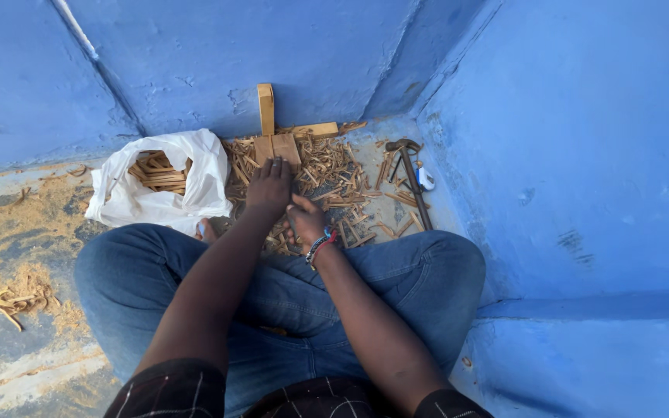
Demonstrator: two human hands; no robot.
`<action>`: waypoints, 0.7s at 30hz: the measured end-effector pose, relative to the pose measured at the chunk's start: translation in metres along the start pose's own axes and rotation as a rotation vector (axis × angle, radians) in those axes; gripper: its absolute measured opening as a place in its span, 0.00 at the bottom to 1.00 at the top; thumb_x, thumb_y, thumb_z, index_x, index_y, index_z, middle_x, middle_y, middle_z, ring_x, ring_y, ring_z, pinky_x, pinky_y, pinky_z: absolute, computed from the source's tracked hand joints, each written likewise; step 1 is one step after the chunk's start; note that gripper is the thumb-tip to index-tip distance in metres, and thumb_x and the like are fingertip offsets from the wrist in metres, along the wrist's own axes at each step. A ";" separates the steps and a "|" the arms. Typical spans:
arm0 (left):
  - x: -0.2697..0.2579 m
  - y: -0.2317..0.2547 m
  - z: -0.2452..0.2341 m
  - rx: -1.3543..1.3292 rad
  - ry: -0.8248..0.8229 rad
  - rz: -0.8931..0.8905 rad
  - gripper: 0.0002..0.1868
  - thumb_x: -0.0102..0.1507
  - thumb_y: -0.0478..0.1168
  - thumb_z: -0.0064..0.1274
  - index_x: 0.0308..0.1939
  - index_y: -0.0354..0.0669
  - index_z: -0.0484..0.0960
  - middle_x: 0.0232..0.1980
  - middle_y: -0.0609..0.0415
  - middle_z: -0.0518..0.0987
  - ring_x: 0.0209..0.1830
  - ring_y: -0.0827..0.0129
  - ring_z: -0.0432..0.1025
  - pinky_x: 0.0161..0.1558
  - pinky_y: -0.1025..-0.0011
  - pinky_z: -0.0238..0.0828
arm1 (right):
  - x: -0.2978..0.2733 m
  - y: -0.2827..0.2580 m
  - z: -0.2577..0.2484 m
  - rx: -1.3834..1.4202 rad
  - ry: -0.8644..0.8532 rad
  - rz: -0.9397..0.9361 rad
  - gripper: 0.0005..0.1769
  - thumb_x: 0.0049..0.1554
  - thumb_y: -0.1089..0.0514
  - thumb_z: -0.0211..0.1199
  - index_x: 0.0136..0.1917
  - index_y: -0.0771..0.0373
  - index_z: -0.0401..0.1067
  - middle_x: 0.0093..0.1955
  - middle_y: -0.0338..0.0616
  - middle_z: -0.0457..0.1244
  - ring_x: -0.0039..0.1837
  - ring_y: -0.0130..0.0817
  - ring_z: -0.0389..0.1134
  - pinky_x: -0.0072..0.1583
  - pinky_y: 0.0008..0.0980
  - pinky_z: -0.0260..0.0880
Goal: The person sits on the floor and uses a chisel and hammer to carve small wooden pieces against a larger wooden block. They place each piece on the support and remove shavings by hand or using the chisel, occasionally using a hammer to drive the chisel.
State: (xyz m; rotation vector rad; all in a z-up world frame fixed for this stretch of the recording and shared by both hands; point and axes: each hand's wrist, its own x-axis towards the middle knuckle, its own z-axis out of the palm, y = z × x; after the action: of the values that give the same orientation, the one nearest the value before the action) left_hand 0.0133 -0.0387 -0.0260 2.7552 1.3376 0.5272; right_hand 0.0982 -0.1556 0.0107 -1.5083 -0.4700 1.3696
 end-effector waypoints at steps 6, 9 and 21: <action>0.004 -0.015 0.016 0.012 0.008 -0.014 0.27 0.68 0.42 0.38 0.70 0.35 0.68 0.74 0.40 0.68 0.76 0.50 0.60 0.71 0.55 0.57 | 0.016 0.004 0.003 0.012 -0.002 0.027 0.25 0.64 0.56 0.57 0.73 0.51 0.67 0.35 0.40 0.63 0.28 0.26 0.59 0.28 0.29 0.59; 0.008 -0.020 0.022 -0.009 -0.007 -0.026 0.28 0.67 0.42 0.38 0.70 0.34 0.67 0.74 0.39 0.68 0.76 0.48 0.60 0.71 0.55 0.56 | 0.022 0.004 0.007 0.009 0.033 0.053 0.24 0.63 0.57 0.58 0.73 0.50 0.68 0.35 0.38 0.63 0.27 0.26 0.58 0.28 0.29 0.58; 0.053 -0.045 0.030 0.022 0.022 -0.036 0.30 0.66 0.40 0.40 0.72 0.33 0.66 0.74 0.39 0.67 0.76 0.48 0.60 0.71 0.55 0.57 | 0.082 -0.008 0.019 0.015 0.039 0.060 0.25 0.62 0.55 0.60 0.73 0.49 0.69 0.35 0.36 0.64 0.28 0.25 0.60 0.28 0.28 0.57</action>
State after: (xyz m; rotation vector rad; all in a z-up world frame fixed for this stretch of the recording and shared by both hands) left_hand 0.0194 0.0339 -0.0471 2.7447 1.4034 0.5459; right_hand 0.1068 -0.0776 -0.0221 -1.5452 -0.3917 1.3842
